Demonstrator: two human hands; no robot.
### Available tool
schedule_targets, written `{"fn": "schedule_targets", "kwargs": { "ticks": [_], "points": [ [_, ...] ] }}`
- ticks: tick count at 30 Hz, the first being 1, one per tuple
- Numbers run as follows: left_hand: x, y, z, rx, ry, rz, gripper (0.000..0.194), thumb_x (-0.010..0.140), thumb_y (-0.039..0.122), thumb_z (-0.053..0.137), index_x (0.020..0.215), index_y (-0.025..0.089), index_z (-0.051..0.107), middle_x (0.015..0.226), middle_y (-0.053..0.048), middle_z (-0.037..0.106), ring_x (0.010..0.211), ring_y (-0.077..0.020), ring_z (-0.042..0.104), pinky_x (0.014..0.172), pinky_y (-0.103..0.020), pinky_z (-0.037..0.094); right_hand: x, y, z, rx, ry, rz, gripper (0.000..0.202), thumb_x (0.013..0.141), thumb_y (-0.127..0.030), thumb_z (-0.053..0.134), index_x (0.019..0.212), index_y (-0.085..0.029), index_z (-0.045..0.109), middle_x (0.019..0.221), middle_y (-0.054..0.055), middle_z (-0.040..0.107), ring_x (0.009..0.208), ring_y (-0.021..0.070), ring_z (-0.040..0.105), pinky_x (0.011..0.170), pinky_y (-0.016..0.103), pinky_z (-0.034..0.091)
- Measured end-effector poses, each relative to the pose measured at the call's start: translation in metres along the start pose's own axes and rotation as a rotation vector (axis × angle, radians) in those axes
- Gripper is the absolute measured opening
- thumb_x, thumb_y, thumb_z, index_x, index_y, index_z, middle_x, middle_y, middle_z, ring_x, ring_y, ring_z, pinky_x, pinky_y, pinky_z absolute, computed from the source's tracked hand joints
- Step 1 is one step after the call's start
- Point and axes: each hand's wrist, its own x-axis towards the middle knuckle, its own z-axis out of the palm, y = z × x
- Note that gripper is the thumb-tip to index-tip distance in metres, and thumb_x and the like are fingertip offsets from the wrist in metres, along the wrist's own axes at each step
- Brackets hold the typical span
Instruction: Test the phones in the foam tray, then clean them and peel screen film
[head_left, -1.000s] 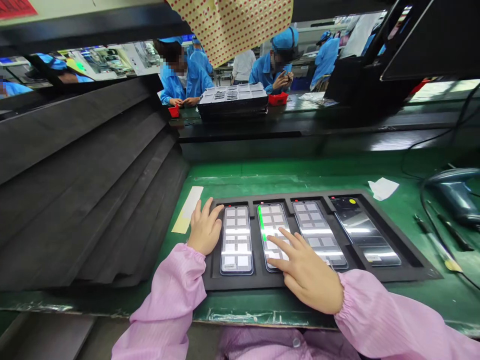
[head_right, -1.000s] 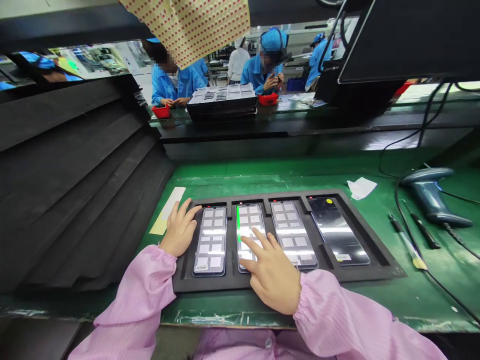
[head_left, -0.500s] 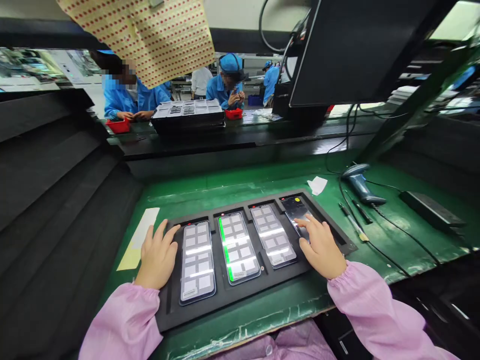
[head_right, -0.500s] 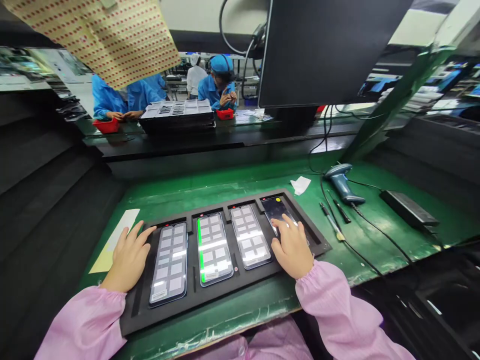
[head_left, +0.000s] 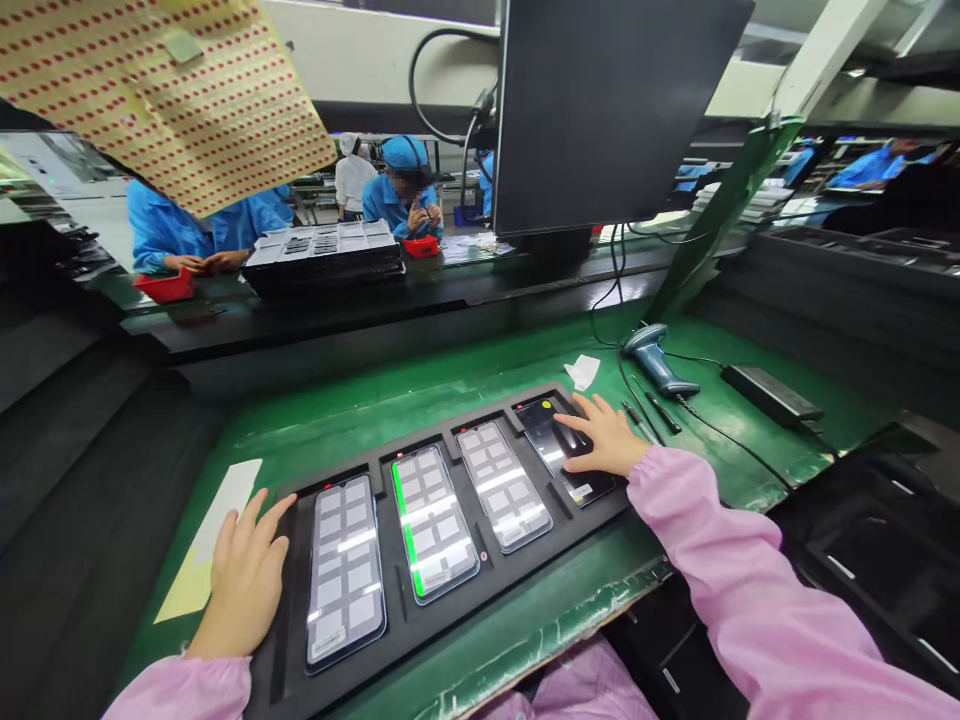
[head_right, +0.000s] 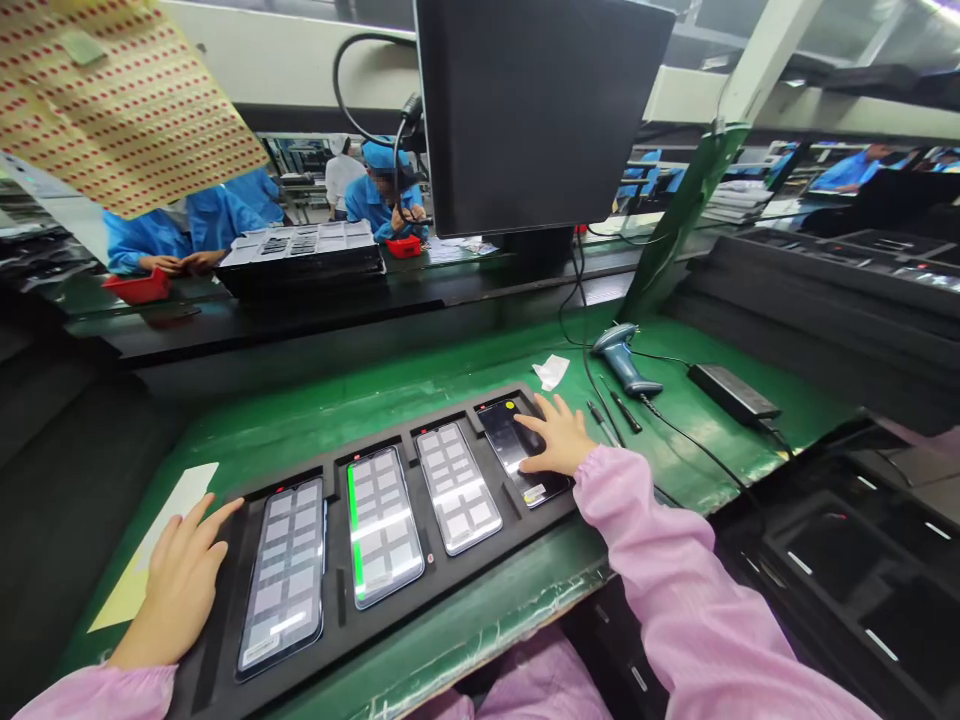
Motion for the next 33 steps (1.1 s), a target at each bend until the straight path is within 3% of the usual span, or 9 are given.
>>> {"fn": "schedule_targets", "kwargs": {
  "ticks": [3, 8, 13, 16, 19, 23, 28, 33],
  "points": [
    [0.000, -0.001, -0.002, 0.018, -0.006, 0.033, 0.031, 0.083, 0.028, 0.024, 0.075, 0.024, 0.054, 0.114, -0.004, 0.061, 0.128, -0.0274, 0.037, 0.112, -0.053, 0.019, 0.009, -0.003, -0.007, -0.045, -0.021, -0.014, 0.059, 0.060, -0.039, 0.073, 0.117, -0.030, 0.060, 0.147, 0.010, 0.027, 0.135, 0.0435, 0.011, 0.099, 0.070, 0.014],
    [0.000, -0.003, -0.002, -0.017, -0.023, 0.003, 0.029, 0.081, 0.030, 0.026, 0.075, 0.023, 0.054, 0.109, -0.006, 0.063, 0.128, -0.0294, 0.037, 0.110, -0.054, 0.020, 0.015, -0.004, 0.000, -0.037, 0.152, -0.069, 0.012, 0.073, -0.026, 0.064, 0.081, -0.027, 0.074, 0.134, 0.006, 0.047, 0.131, 0.0386, 0.025, 0.096, 0.070, 0.021],
    [-0.003, -0.014, 0.003, 0.003, 0.039, 0.149, 0.022, 0.082, 0.023, 0.027, 0.069, 0.025, 0.044, 0.121, 0.005, 0.057, 0.135, -0.0240, 0.026, 0.113, -0.053, 0.016, 0.021, -0.004, 0.007, -0.040, 0.205, -0.124, 0.019, 0.078, -0.017, 0.054, 0.068, -0.022, 0.070, 0.124, 0.006, 0.054, 0.130, 0.0346, 0.027, 0.097, 0.068, 0.022],
    [-0.005, -0.020, 0.004, 0.069, 0.017, 0.214, 0.023, 0.081, 0.020, 0.026, 0.081, 0.025, 0.048, 0.121, -0.003, 0.055, 0.135, -0.0240, 0.024, 0.112, -0.054, 0.017, 0.026, -0.004, 0.011, -0.050, 0.208, -0.147, 0.023, 0.078, -0.012, 0.049, 0.067, -0.019, 0.068, 0.118, 0.010, 0.056, 0.130, 0.0343, 0.028, 0.099, 0.066, 0.022],
    [-0.004, -0.018, 0.003, 0.108, -0.022, 0.190, 0.034, 0.081, 0.019, 0.023, 0.102, 0.022, 0.049, 0.121, -0.010, 0.053, 0.135, -0.0250, 0.024, 0.110, -0.056, 0.018, 0.029, -0.004, 0.015, -0.051, 0.212, -0.172, 0.023, 0.078, -0.009, 0.047, 0.066, -0.017, 0.066, 0.115, 0.013, 0.056, 0.128, 0.0353, 0.029, 0.098, 0.067, 0.022],
    [-0.001, -0.010, 0.002, 0.108, 0.015, 0.146, 0.036, 0.082, 0.021, 0.021, 0.106, 0.021, 0.048, 0.115, -0.013, 0.055, 0.132, -0.0281, 0.029, 0.107, -0.060, 0.021, 0.032, -0.002, 0.017, -0.029, 0.247, -0.209, 0.020, 0.076, -0.010, 0.049, 0.062, -0.016, 0.063, 0.112, 0.014, 0.058, 0.126, 0.0362, 0.033, 0.097, 0.067, 0.022],
    [-0.004, -0.019, 0.007, 0.085, 0.021, 0.162, 0.031, 0.082, 0.021, 0.021, 0.098, 0.024, 0.047, 0.121, -0.010, 0.051, 0.136, -0.0259, 0.021, 0.109, -0.060, 0.018, 0.029, 0.010, 0.013, 0.046, 0.406, -0.211, 0.020, 0.079, -0.017, 0.047, 0.064, -0.018, 0.061, 0.109, 0.011, 0.060, 0.124, 0.0328, 0.037, 0.099, 0.058, 0.030],
    [-0.007, -0.032, 0.013, 0.057, 0.001, 0.121, 0.037, 0.083, 0.022, 0.022, 0.115, 0.029, 0.040, 0.128, -0.006, 0.046, 0.137, -0.0223, 0.021, 0.111, -0.056, 0.017, 0.004, 0.033, 0.009, 0.147, 0.586, -0.206, 0.016, 0.080, -0.022, 0.044, 0.070, -0.020, 0.057, 0.103, 0.010, 0.062, 0.119, 0.0284, 0.045, 0.099, 0.050, 0.035]
  ]
}}
